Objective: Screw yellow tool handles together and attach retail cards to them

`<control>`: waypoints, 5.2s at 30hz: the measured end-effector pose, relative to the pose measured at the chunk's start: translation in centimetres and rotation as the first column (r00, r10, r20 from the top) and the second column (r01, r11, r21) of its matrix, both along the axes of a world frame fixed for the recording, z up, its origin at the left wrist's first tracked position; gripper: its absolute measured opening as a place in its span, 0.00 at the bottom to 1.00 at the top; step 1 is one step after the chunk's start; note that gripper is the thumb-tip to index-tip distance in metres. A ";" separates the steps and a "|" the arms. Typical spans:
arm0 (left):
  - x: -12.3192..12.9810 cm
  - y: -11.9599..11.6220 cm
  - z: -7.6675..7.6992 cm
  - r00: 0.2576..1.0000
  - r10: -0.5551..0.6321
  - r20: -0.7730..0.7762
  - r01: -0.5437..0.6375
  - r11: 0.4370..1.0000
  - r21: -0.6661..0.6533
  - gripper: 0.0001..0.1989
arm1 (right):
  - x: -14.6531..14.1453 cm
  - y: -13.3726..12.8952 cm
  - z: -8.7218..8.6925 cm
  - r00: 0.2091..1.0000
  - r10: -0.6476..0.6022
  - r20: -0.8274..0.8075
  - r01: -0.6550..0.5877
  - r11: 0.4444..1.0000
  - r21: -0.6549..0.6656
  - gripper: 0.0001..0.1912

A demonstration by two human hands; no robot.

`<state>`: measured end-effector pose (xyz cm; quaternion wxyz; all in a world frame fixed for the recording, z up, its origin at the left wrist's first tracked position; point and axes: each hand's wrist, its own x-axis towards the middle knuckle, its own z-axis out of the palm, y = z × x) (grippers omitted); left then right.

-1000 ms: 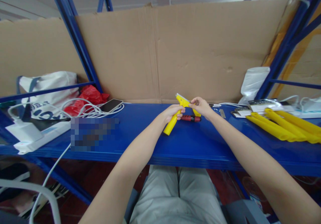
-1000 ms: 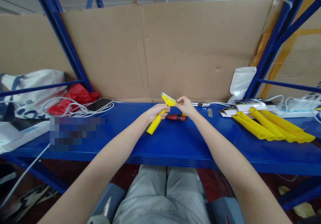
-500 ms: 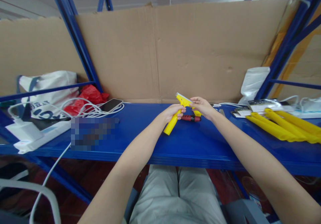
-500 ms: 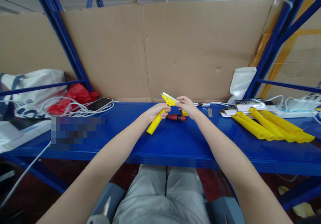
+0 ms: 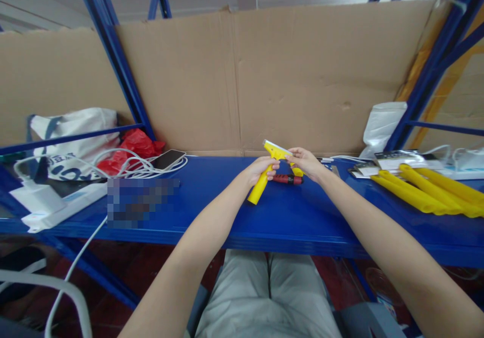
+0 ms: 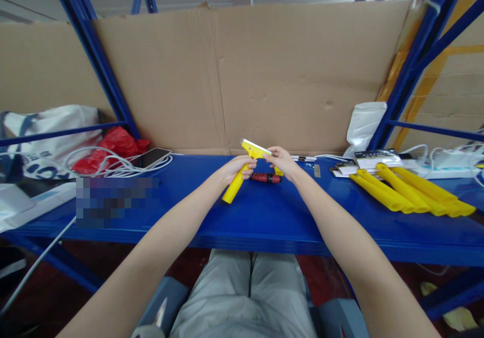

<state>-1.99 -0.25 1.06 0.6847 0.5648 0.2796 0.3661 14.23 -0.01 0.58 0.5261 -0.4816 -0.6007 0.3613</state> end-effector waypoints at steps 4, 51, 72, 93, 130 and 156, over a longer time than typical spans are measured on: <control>0.0 0.1 0.0 0.999 0.028 0.023 -0.028 1.000 -0.005 0.06 | 0.0 0.2 -0.3 0.984 -0.083 0.159 0.076 0.996 0.047 0.10; -0.7 0.7 0.1 0.937 0.348 -0.005 -0.346 0.930 -0.124 0.09 | 3.9 0.0 0.7 0.412 0.152 0.899 -0.259 0.965 -0.045 0.17; -0.7 1.2 -0.2 0.926 0.377 -0.031 -0.377 0.911 -0.165 0.08 | 4.7 -1.1 2.7 0.989 -0.037 0.144 0.021 0.993 0.113 0.17; -2.5 3.8 -2.6 0.952 0.245 -0.182 -0.278 0.942 -0.188 0.03 | 4.7 0.1 2.9 0.959 -0.192 -0.210 0.260 0.890 0.375 0.22; -2.8 4.3 -3.0 0.955 0.195 -0.222 -0.247 0.939 -0.241 0.06 | 4.7 -0.4 2.8 0.978 -0.152 0.145 0.065 0.877 0.477 0.16; -2.9 3.3 -2.0 0.937 0.190 -0.293 -0.264 0.935 -0.235 0.07 | 5.1 -0.4 2.6 0.987 -0.154 0.044 0.133 0.942 0.307 0.12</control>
